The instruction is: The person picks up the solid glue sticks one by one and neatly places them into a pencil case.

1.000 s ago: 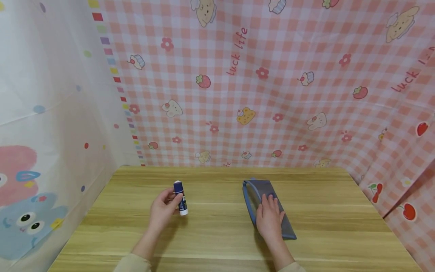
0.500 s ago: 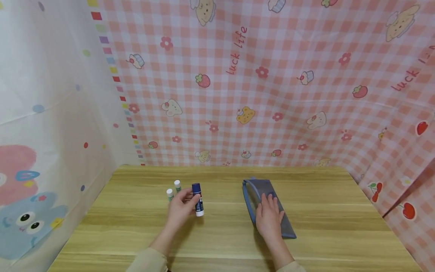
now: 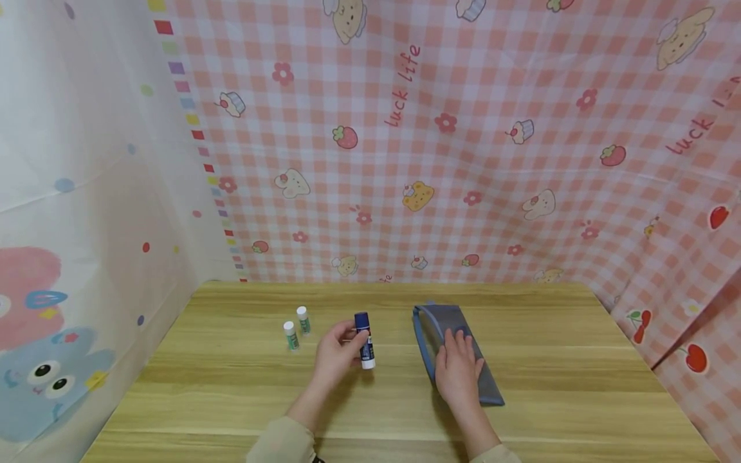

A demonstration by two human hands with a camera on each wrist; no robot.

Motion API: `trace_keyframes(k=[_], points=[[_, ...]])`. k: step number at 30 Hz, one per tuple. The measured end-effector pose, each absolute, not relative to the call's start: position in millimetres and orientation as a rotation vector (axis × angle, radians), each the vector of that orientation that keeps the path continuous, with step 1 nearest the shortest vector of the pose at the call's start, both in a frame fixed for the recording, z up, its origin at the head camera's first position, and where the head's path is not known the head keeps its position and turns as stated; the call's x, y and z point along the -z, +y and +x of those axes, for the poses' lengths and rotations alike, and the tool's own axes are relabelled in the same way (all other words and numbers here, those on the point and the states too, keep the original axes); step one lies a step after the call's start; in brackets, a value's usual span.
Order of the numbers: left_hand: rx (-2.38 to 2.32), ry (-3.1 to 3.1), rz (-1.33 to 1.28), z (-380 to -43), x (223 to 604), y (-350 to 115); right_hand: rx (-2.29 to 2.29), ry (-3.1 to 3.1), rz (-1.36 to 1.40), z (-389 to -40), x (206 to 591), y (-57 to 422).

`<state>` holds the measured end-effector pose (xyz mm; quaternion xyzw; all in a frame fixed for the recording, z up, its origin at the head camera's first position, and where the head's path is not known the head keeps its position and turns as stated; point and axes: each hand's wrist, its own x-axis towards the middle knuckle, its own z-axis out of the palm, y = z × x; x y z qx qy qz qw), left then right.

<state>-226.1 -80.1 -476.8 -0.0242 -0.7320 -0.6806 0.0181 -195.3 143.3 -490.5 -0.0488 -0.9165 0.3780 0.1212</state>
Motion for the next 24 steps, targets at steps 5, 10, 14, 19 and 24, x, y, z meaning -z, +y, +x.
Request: trace_keyframes(k=[5, 10, 14, 19, 24], points=[[2.15, -2.253, -0.095, -227, 477, -68, -1.106, -2.669, -0.146, -196, 491, 143], [2.165, -2.229, -0.108, -225, 477, -53, -1.107, -2.669, -0.151, -196, 491, 143], [2.186, -2.239, -0.082, -224, 481, -42, -1.098, -2.675, -0.155, -196, 490, 143], [2.229, -2.24, -0.05, -223, 486, -28, -1.09, -2.676, -0.169, -196, 489, 142], [2.307, -2.21, 0.019, -223, 488, -15, -1.083, -2.686, -0.19, -196, 488, 140]])
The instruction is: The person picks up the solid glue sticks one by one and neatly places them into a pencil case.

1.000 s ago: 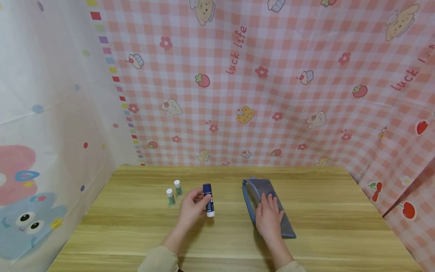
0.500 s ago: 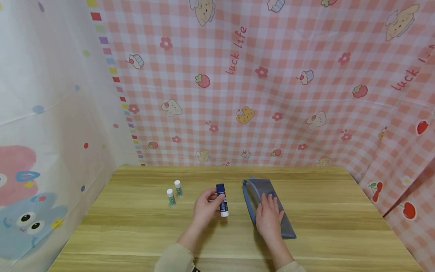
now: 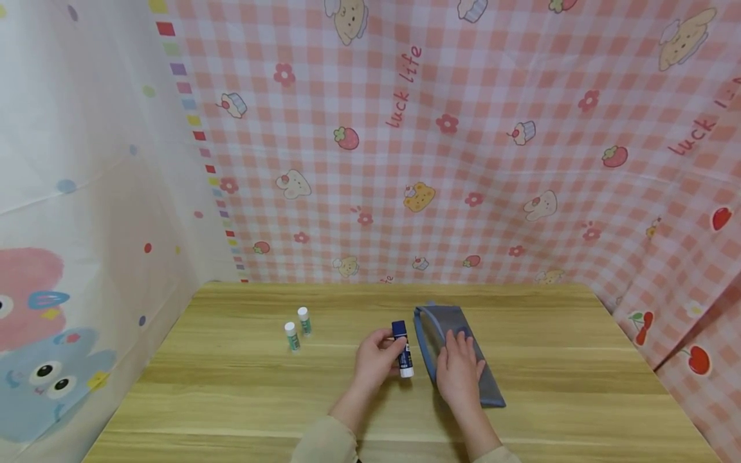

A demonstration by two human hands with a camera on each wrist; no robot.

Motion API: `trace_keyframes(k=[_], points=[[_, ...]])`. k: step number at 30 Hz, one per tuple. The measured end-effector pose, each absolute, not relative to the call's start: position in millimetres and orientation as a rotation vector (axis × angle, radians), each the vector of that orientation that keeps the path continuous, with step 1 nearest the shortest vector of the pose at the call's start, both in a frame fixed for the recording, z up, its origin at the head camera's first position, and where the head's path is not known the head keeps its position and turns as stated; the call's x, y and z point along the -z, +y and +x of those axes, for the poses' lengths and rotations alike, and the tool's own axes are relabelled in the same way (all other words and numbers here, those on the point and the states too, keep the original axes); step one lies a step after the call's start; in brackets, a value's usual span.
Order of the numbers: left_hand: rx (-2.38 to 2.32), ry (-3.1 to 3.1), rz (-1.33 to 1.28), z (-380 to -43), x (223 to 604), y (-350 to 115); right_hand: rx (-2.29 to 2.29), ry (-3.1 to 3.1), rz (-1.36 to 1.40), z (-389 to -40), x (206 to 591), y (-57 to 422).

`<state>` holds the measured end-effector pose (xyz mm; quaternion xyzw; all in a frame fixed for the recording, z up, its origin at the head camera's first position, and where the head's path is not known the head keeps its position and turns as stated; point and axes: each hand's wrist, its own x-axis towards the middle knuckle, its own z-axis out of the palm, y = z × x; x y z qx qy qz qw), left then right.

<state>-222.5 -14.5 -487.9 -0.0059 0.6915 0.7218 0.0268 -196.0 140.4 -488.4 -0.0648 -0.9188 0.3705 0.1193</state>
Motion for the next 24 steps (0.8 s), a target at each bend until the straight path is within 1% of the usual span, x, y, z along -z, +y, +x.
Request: trace_keyframes(k=[11, 24], points=[[-2.249, 2.068, -0.115, -228, 494, 15, -1.086, -2.696, -0.184, -197, 490, 142], [-2.173, 2.127, -0.208, -233, 500, 33, -1.073, -2.686, -0.172, -196, 489, 143]])
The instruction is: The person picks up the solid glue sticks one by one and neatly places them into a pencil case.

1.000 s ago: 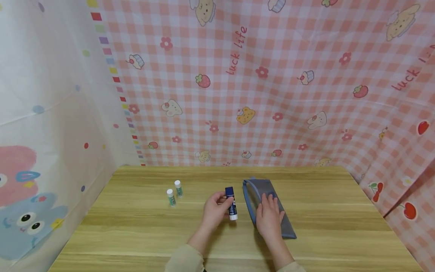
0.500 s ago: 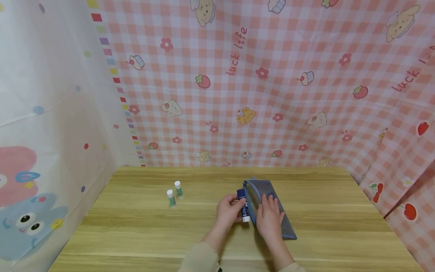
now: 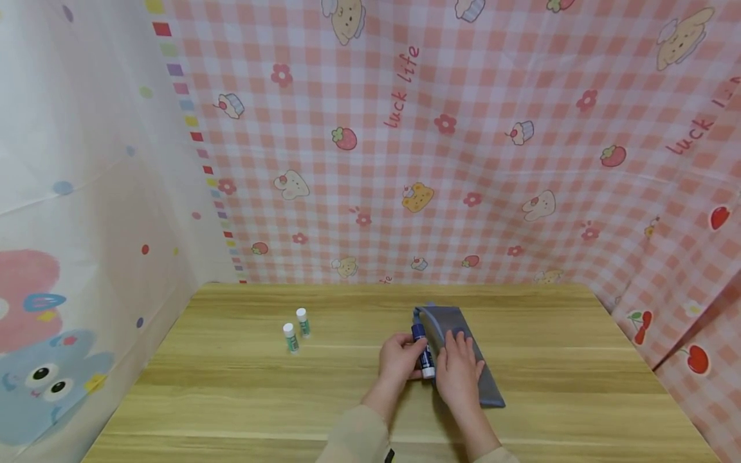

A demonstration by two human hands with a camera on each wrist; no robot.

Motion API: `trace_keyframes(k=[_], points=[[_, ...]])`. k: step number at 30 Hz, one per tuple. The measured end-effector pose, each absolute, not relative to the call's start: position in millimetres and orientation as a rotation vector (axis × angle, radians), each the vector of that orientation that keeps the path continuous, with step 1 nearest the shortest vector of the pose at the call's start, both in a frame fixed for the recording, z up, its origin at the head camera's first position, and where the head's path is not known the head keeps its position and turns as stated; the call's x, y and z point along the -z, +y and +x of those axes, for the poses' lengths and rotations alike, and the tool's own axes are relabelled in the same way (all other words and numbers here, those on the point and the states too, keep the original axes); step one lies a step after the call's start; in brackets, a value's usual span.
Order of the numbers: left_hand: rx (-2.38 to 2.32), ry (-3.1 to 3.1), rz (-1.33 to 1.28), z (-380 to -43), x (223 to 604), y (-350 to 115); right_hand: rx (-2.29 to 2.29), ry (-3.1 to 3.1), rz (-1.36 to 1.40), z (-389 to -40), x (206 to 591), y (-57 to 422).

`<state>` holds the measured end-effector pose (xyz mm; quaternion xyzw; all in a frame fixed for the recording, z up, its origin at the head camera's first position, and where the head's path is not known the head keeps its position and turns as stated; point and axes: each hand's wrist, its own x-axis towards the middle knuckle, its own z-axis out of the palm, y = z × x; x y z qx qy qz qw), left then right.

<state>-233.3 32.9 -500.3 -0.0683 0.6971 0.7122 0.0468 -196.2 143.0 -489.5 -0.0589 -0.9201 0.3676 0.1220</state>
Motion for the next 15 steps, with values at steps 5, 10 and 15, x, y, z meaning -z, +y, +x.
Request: trace_keyframes(k=[5, 10, 15], points=[[-2.154, 2.145, -0.228, -233.7, 500.4, 36.2, -1.078, -2.689, -0.176, -196.9, 490.1, 142.9], [-2.137, 2.187, -0.243, -234.0, 500.7, 38.1, -1.081, -2.687, -0.178, -197.7, 491.3, 142.5], [-2.12, 2.209, -0.244, -234.8, 502.0, 39.7, -1.083, -2.696, -0.181, -197.9, 491.7, 142.6]])
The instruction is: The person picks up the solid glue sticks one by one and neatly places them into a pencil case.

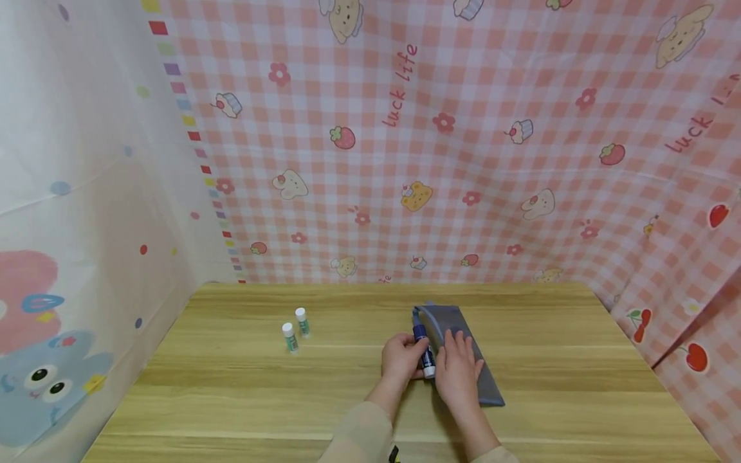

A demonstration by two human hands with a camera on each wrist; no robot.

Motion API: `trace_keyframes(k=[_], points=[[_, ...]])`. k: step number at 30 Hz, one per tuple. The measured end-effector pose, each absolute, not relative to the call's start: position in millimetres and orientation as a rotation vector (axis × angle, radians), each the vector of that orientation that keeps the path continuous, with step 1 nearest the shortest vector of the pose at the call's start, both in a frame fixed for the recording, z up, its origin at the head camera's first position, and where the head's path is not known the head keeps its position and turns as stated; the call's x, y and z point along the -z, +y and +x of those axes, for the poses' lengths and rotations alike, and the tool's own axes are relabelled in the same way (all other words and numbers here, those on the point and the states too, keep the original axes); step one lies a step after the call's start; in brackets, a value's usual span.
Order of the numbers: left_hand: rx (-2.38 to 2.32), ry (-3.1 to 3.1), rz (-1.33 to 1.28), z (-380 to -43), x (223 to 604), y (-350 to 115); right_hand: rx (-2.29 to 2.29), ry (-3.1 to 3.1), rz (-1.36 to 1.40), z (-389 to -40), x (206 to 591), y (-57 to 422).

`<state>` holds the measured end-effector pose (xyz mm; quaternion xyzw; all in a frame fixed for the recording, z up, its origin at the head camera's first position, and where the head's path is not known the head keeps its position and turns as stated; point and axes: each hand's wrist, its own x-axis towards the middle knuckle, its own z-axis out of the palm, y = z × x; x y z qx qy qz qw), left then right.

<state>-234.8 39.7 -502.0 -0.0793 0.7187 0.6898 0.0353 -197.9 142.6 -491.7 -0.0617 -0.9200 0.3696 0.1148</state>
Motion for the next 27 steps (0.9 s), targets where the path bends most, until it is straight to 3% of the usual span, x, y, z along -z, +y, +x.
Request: trace_keyframes(k=[27], points=[[-2.263, 2.019, -0.13, -220, 493, 33, -1.05, -2.69, -0.174, -196, 490, 144]])
